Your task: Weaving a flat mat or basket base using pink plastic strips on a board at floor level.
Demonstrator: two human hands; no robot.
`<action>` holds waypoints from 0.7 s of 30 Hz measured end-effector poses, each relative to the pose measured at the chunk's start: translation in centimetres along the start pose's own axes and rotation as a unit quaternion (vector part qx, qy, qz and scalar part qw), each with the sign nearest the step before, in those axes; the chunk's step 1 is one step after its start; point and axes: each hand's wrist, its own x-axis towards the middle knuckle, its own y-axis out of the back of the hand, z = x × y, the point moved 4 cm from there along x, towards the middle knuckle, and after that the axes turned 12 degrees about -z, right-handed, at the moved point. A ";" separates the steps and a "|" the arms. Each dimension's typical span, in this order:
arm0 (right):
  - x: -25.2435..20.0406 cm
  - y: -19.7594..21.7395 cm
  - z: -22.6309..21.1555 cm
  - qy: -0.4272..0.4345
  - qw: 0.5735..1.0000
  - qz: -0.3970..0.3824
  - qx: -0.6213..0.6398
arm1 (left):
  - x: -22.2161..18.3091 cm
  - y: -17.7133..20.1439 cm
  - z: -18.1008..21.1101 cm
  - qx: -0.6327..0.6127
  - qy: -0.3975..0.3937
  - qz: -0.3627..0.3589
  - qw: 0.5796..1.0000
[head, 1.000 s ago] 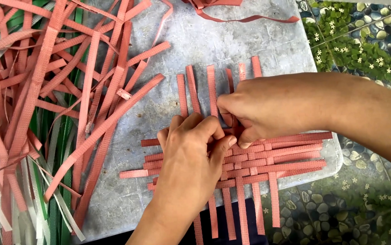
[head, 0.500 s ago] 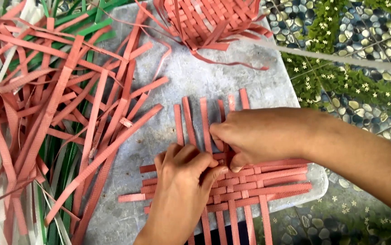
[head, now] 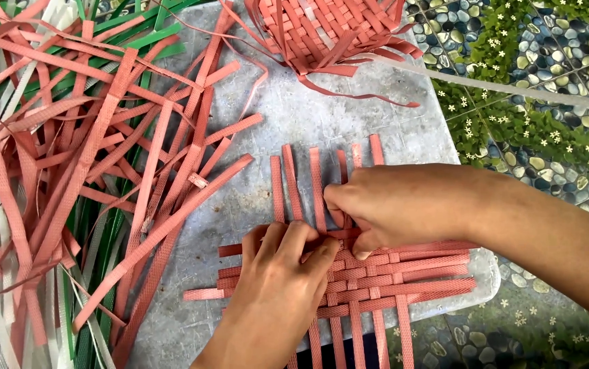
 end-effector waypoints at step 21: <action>0.1 0.0 -0.3 0.033 0.999 0.009 0.033 | 0.0 1.8 0.7 0.025 -0.008 0.078 0.997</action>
